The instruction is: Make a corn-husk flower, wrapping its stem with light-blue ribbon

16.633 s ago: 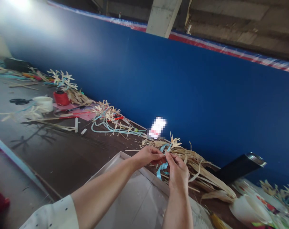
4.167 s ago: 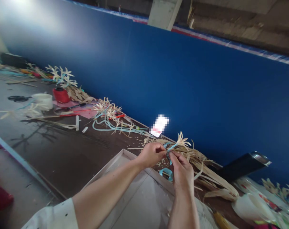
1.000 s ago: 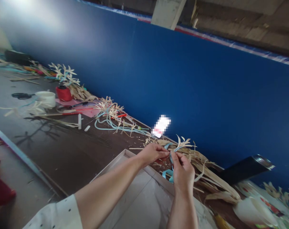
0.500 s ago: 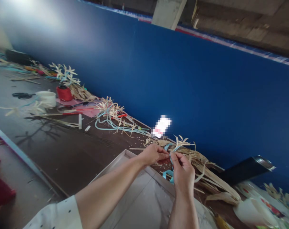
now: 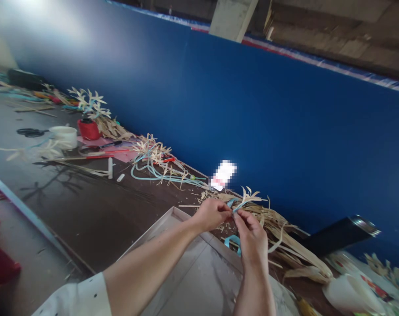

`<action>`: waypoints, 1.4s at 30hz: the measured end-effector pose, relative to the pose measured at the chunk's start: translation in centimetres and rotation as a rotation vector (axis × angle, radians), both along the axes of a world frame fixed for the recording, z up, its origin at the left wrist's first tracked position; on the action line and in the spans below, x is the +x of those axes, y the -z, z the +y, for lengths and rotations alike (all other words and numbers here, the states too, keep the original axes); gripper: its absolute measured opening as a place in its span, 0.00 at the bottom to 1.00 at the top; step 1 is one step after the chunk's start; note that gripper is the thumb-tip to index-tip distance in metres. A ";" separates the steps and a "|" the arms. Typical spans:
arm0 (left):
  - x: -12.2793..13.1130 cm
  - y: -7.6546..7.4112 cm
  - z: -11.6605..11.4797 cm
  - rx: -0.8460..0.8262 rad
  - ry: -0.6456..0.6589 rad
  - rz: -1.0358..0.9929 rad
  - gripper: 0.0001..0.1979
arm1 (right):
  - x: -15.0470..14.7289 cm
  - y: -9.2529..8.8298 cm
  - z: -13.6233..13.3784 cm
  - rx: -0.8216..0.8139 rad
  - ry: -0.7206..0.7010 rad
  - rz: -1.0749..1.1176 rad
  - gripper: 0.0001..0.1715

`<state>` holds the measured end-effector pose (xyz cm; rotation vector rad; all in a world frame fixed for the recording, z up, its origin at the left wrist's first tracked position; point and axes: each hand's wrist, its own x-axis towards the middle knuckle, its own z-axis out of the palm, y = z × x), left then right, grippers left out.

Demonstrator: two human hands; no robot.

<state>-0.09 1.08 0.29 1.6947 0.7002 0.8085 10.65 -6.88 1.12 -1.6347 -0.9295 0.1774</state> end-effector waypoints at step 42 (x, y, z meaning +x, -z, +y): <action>0.3 0.0 -1.8 0.273 -0.280 0.061 0.11 | -1.0 -1.2 0.0 -0.172 0.179 -0.274 0.22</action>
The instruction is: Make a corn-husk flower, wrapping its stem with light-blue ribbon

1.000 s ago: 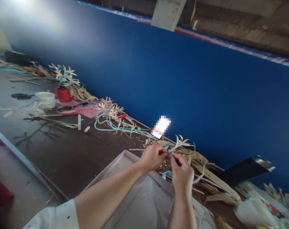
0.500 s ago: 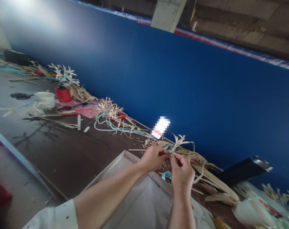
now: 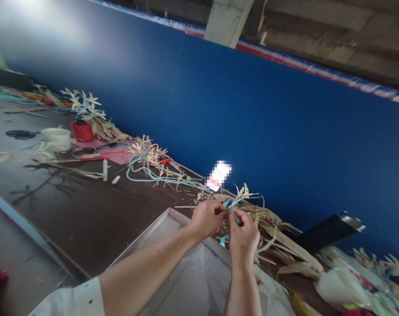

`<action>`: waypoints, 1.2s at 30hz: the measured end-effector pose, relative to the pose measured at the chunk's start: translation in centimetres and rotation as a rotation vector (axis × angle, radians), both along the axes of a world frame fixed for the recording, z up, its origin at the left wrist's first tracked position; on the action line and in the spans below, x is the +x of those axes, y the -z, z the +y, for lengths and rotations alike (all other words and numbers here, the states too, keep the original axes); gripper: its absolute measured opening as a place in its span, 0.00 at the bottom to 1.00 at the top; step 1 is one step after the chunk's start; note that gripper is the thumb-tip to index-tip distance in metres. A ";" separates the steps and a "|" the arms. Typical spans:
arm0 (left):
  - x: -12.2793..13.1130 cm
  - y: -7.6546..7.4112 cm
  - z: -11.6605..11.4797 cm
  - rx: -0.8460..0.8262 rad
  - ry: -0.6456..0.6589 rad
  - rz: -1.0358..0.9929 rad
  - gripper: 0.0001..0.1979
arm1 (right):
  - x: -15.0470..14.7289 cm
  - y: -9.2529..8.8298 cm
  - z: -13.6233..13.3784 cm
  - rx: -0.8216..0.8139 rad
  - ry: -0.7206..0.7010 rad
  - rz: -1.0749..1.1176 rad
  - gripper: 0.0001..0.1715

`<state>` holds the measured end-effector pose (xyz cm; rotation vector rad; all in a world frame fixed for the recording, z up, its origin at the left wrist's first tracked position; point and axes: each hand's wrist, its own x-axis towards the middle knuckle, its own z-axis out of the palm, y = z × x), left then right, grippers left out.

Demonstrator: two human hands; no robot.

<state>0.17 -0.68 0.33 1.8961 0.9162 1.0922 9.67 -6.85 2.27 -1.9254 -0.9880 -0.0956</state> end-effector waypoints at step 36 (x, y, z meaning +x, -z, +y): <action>-0.2 0.2 -0.8 0.476 -0.157 0.095 0.12 | -0.9 1.1 0.8 0.234 -0.097 0.366 0.24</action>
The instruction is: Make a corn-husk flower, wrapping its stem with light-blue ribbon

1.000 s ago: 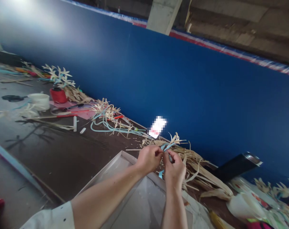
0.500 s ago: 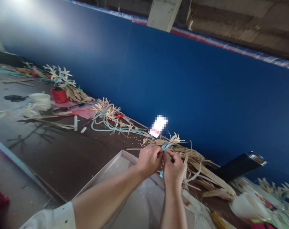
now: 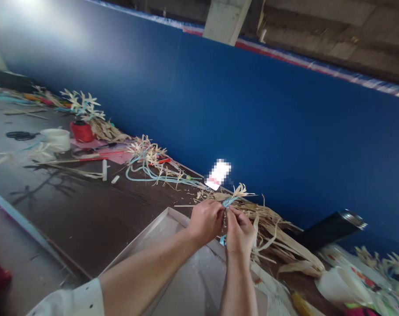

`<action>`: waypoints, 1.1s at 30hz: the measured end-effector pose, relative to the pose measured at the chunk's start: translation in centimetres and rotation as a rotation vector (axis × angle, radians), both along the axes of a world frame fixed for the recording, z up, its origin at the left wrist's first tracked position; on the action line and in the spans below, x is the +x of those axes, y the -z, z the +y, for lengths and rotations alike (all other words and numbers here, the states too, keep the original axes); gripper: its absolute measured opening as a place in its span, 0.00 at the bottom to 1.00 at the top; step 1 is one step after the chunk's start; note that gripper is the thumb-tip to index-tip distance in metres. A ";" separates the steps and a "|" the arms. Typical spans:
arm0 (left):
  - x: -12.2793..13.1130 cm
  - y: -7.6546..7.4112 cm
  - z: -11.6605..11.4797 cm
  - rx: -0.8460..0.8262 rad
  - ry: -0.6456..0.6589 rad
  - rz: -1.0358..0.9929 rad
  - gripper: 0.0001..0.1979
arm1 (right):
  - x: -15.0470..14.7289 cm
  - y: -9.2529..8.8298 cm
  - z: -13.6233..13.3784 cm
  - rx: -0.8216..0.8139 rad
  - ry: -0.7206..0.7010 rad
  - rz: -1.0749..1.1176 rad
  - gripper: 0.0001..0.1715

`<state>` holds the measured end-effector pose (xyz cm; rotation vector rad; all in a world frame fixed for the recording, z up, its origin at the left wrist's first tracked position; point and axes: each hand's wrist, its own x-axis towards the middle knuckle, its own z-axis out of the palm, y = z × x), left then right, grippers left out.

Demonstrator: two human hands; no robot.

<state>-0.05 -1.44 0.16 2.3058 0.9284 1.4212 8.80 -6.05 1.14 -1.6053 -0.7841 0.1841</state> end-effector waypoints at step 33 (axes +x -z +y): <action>-0.3 -0.1 1.7 -0.457 0.139 -0.206 0.15 | 1.4 -0.7 -0.7 -0.159 -0.065 -0.310 0.22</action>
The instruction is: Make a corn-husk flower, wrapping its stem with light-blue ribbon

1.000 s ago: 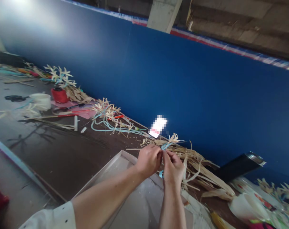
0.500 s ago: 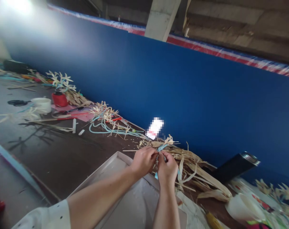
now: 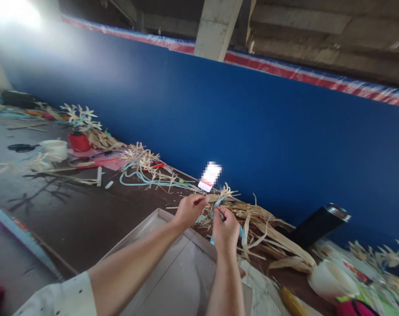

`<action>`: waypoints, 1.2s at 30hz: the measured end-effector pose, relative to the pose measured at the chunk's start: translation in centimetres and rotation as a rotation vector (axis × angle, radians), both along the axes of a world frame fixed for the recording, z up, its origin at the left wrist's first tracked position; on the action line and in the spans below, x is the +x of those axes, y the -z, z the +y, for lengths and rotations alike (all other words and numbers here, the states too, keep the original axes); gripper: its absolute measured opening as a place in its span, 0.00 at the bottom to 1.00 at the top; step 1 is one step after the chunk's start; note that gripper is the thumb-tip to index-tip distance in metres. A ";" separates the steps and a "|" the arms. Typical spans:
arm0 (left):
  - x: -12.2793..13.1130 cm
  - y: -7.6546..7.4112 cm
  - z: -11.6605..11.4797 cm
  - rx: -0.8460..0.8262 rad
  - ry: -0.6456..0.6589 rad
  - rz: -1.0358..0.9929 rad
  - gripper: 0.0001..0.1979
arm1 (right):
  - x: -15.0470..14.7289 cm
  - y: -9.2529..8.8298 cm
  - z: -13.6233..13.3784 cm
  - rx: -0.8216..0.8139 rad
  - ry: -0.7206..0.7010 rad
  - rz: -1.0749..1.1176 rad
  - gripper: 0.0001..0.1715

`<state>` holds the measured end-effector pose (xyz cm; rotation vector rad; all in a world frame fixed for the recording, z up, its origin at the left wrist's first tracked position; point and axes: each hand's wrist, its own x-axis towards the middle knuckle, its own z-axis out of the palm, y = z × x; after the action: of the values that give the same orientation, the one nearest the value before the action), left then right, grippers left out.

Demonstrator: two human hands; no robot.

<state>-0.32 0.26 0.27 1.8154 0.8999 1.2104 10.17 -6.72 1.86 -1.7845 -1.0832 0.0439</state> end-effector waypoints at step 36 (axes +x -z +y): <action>0.3 -0.5 1.0 -0.619 0.419 -0.333 0.17 | -0.2 0.3 0.0 0.050 -0.054 0.117 0.21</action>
<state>-0.03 1.26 0.73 1.1798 0.5749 0.8112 9.97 -6.75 1.58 -1.6866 -1.0391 0.1506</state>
